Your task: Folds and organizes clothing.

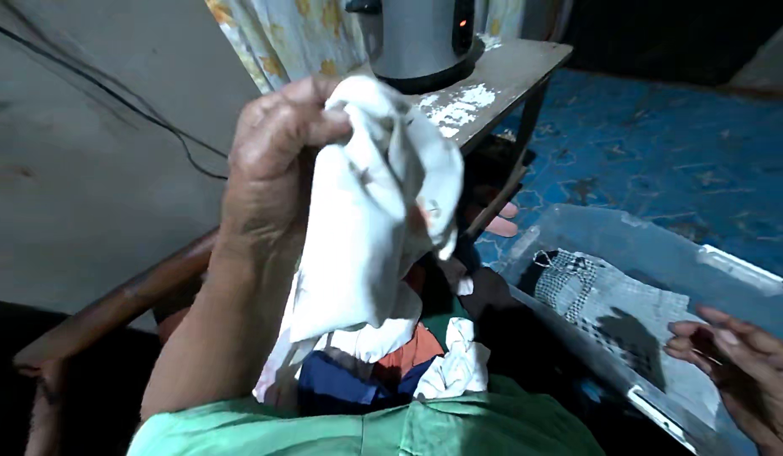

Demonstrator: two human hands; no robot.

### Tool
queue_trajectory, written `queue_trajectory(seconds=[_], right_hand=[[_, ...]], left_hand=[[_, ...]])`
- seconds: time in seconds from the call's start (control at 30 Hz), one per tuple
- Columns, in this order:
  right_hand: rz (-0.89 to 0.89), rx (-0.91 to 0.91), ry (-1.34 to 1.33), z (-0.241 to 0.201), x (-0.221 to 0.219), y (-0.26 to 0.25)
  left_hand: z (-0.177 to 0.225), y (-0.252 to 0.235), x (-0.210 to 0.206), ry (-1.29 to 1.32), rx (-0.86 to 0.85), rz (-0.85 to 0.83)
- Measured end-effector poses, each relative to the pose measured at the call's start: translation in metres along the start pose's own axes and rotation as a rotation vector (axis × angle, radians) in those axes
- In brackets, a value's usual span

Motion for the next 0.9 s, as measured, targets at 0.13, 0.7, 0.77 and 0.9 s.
queue_trajectory(seconds=[0.13,0.7,0.77,0.9], right_hand=[[-0.098,0.276,0.137,-0.037,-0.047,-0.003],[0.313,0.229,0.345,-0.082,-0.070,0.047],[0.288,0.186,0.388,-0.083,-0.073,0.051],[0.647,0.108,0.305,-0.073,-0.058,0.039]], left_hand=[[-0.052,-0.102,-0.019,0.348,-0.041,-0.163],[-0.137,-0.129,-0.322,0.498,0.728,-0.039],[-0.146,-0.121,-0.340,0.512,0.796,-0.024],[-0.162,-0.107,-0.363,0.581,0.868,-0.105]])
Point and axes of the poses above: each hand's wrist, its own y-axis away from the middle knuckle, its own x-axis out of the back of the hand, z = x × y, the point moved 3 cm from there along -y, towards the middle knuckle, and after that the axes turned 7 degrees about -z, right-handed, at the moved point
